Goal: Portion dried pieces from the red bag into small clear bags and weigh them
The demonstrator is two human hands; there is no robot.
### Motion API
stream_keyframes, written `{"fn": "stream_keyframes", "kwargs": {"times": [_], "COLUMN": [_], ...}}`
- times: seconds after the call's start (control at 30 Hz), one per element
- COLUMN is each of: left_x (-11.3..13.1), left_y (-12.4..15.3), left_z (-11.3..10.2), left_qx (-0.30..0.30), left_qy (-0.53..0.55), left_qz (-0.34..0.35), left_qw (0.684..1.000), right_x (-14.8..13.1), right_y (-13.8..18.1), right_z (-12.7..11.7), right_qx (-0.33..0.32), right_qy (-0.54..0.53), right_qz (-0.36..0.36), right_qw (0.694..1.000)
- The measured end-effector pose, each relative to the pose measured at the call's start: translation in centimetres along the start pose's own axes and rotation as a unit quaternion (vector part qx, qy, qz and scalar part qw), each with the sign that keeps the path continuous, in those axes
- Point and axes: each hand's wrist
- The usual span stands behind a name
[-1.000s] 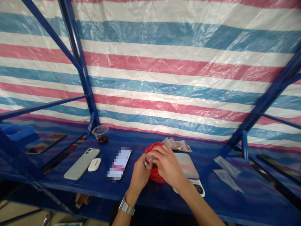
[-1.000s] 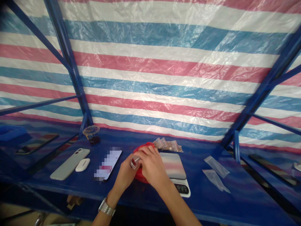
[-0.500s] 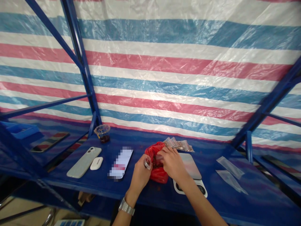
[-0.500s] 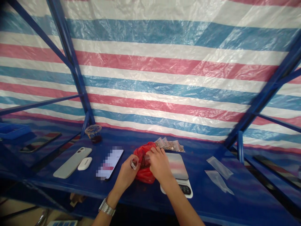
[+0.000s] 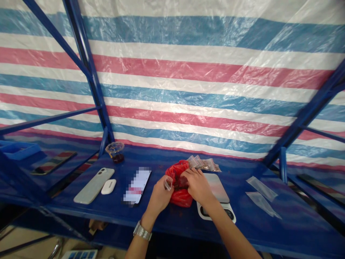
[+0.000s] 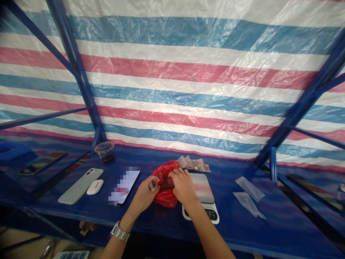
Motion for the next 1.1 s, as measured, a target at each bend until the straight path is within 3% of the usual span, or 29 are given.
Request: {"fn": "stream_keyframes", "kwargs": {"times": [0.2, 0.3, 0.43, 0.57, 0.8, 0.97, 1.1], "left_x": [1.6, 1.6, 1.1, 1.0, 1.9, 2.4, 1.9], "left_y": [3.5, 4.8, 3.8, 2.0, 4.9, 5.9, 4.6], "left_z": [0.4, 1.4, 2.3, 1.7, 1.7, 3.2, 3.3], "left_qx": [0.089, 0.080, 0.048, 0.068, 0.172, 0.109, 0.146], "left_qy": [-0.117, -0.132, -0.057, 0.025, -0.082, -0.073, -0.039], "left_qz": [-0.033, -0.049, -0.040, -0.014, -0.003, -0.051, -0.046], "left_qw": [0.989, 0.987, 0.996, 0.997, 0.982, 0.990, 0.988], "right_x": [0.0, -0.4, -0.4, 0.1, -1.0, -2.0, -1.8], "right_y": [1.2, 1.8, 2.4, 3.0, 3.9, 4.3, 4.4], "right_z": [-1.4, -1.3, -1.1, -1.1, -1.4, -1.2, -1.1], "right_qx": [-0.014, -0.020, -0.023, -0.020, -0.024, -0.044, -0.041], "right_qy": [0.018, 0.002, -0.043, -0.069, -0.030, -0.055, -0.066], "right_qz": [-0.021, -0.029, -0.027, -0.011, 0.028, 0.033, 0.036], "right_qw": [1.000, 0.999, 0.998, 0.997, 0.999, 0.997, 0.996]}}
Point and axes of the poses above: each hand's wrist, its own y-axis away from the middle knuckle, its own z-axis out of the palm, x = y × z, and after that the axes turned 7 degrees about y, right-handed
